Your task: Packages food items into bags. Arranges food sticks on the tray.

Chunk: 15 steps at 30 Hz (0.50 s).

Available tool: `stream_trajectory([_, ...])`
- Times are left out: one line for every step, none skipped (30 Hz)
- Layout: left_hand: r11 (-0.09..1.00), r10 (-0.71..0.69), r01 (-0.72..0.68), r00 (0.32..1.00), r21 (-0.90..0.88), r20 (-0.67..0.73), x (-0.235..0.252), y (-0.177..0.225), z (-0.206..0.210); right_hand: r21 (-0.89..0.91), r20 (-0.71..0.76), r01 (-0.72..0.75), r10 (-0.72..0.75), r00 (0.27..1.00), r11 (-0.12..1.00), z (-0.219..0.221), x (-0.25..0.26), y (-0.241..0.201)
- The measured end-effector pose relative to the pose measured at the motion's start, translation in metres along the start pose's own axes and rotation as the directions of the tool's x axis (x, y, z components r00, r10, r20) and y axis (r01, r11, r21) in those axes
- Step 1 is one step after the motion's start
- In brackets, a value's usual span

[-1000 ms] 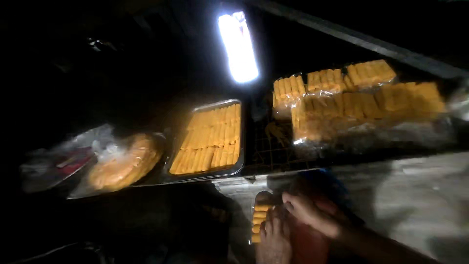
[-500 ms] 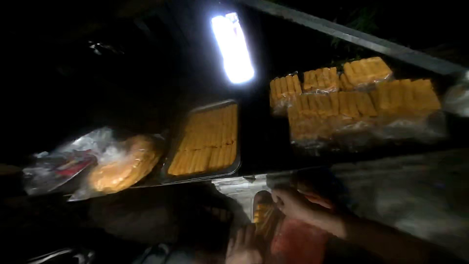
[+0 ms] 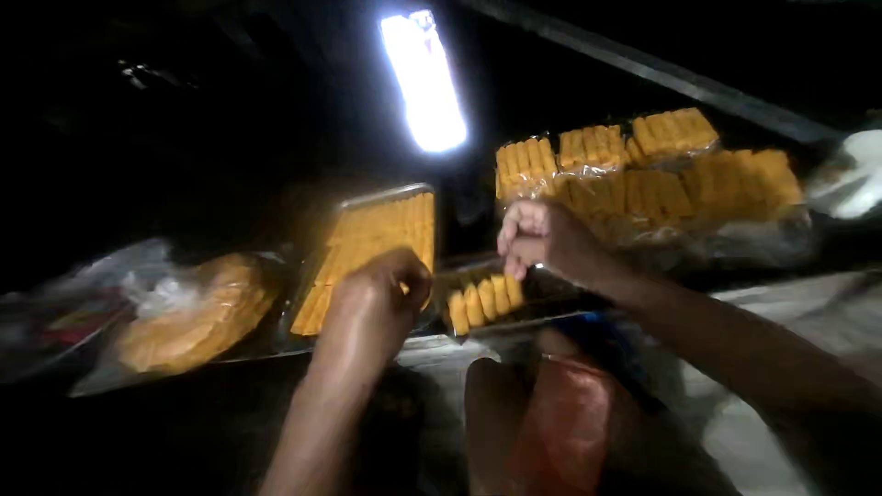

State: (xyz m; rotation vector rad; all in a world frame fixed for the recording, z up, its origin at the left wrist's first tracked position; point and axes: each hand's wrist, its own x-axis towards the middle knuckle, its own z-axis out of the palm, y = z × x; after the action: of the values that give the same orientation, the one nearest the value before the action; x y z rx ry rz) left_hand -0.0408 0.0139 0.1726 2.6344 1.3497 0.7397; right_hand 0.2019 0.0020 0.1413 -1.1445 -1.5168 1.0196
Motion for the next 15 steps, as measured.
stream_trajectory([1.0, 0.006, -0.006, 1.0, 0.012, -0.018, 0.014, 0.001, 0.003, -0.04, -0.048, 0.035, -0.037, 0.998, 0.999, -0.005, 0.006, 0.0])
stream_trajectory([1.0, 0.016, -0.015, 0.999, 0.021, -0.029, 0.025, 0.001, 0.011, -0.092, -0.085, 0.052, -0.06, 0.995, 0.994, -0.008, 0.011, 0.003])
stream_trajectory([1.0, 0.017, -0.016, 1.0, 0.023, -0.022, 0.033, -0.001, 0.022, -0.14, -0.096, 0.036, -0.05, 0.994, 0.989, -0.011, 0.013, 0.009])
stream_trajectory([0.999, 0.004, -0.004, 1.0, 0.036, -0.001, 0.038, -0.003, 0.038, -0.199, -0.104, -0.007, -0.014, 0.994, 0.98, -0.012, 0.014, 0.02])
stream_trajectory([0.998, -0.01, 0.008, 0.999, 0.056, 0.035, 0.038, -0.007, 0.057, -0.244, -0.099, -0.071, 0.048, 0.994, 0.967, -0.013, 0.013, 0.032])
stream_trajectory([0.997, -0.026, 0.02, 0.997, 0.08, 0.079, 0.034, -0.01, 0.077, -0.274, -0.083, -0.134, 0.116, 0.99, 0.952, -0.012, 0.009, 0.045])
stream_trajectory([0.995, -0.03, 0.016, 0.991, 0.103, 0.133, 0.026, -0.012, 0.097, -0.305, -0.053, -0.147, 0.138, 0.989, 0.941, -0.011, 0.002, 0.061])
stream_trajectory([0.992, -0.006, -0.014, 0.987, 0.123, 0.162, 0.014, -0.012, 0.115, -0.33, -0.012, -0.119, 0.122, 0.992, 0.936, -0.009, -0.009, 0.077])
stream_trajectory([0.993, 0.023, -0.044, 0.983, 0.113, 0.182, -0.001, -0.01, 0.128, -0.333, 0.045, -0.09, 0.111, 0.993, 0.939, -0.008, -0.024, 0.09])
stream_trajectory([0.995, 0.057, -0.071, 0.981, 0.068, 0.186, -0.019, -0.006, 0.136, -0.317, 0.108, -0.064, 0.103, 0.989, 0.946, -0.005, -0.042, 0.101])
stream_trajectory([0.998, 0.068, -0.068, 0.974, -0.011, 0.214, -0.038, -0.002, 0.14, -0.295, 0.185, -0.054, 0.112, 0.976, 0.954, -0.004, -0.06, 0.106])
stream_trajectory([0.994, 0.061, -0.034, 0.963, -0.107, 0.264, -0.055, 0.0, 0.142, -0.28, 0.271, -0.077, 0.156, 0.95, 0.957, -0.004, -0.077, 0.111])
stream_trajectory([0.978, 0.025, 0.054, 0.93, -0.203, 0.367, -0.07, 0.001, 0.141, -0.267, 0.333, -0.106, 0.195, 0.922, 0.958, -0.006, -0.091, 0.121])
stream_trajectory([0.954, -0.026, 0.164, 0.878, -0.25, 0.478, -0.083, 0.0, 0.142, -0.26, 0.362, -0.134, 0.225, 0.904, 0.956, -0.008, -0.103, 0.14])
stream_trajectory([0.928, -0.08, 0.27, 0.816, -0.255, 0.572, -0.095, -0.004, 0.146, -0.262, 0.373, -0.205, 0.295, 0.88, 0.943, -0.012, -0.109, 0.161])
